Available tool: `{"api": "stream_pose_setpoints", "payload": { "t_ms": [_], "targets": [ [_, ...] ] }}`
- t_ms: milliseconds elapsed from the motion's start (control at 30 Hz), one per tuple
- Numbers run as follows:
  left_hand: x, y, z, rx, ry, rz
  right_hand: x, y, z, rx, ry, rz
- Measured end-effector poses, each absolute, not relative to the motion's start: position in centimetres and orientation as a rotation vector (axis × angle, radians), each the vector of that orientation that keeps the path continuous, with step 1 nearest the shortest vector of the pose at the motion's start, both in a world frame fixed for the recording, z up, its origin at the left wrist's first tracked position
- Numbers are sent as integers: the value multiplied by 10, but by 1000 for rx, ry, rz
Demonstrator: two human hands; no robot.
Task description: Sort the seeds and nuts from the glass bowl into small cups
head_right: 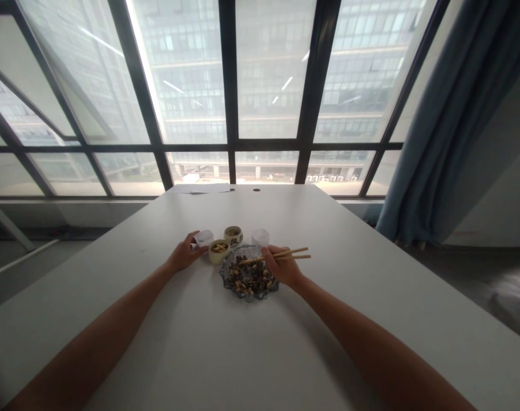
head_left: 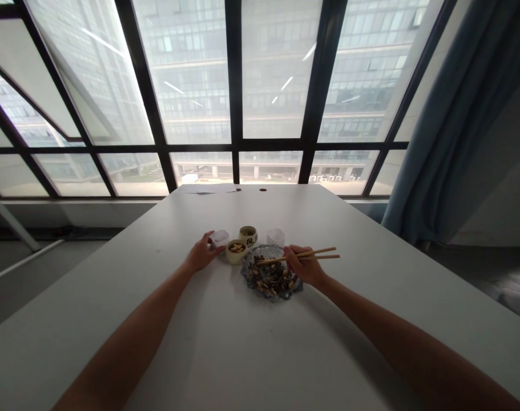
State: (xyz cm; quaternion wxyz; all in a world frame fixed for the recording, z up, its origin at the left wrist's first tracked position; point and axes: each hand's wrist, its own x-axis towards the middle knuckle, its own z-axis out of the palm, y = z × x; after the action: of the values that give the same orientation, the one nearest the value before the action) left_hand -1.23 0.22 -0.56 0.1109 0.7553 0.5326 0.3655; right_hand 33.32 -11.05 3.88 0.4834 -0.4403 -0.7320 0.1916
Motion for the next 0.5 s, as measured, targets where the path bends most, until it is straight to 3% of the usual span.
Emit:
{"api": "stream_pose_setpoints", "payload": {
  "t_ms": [500],
  "targets": [
    [-9,-4,-4,2161,1599,1092,333,-77,34,-1037,-1640,573]
  ]
}}
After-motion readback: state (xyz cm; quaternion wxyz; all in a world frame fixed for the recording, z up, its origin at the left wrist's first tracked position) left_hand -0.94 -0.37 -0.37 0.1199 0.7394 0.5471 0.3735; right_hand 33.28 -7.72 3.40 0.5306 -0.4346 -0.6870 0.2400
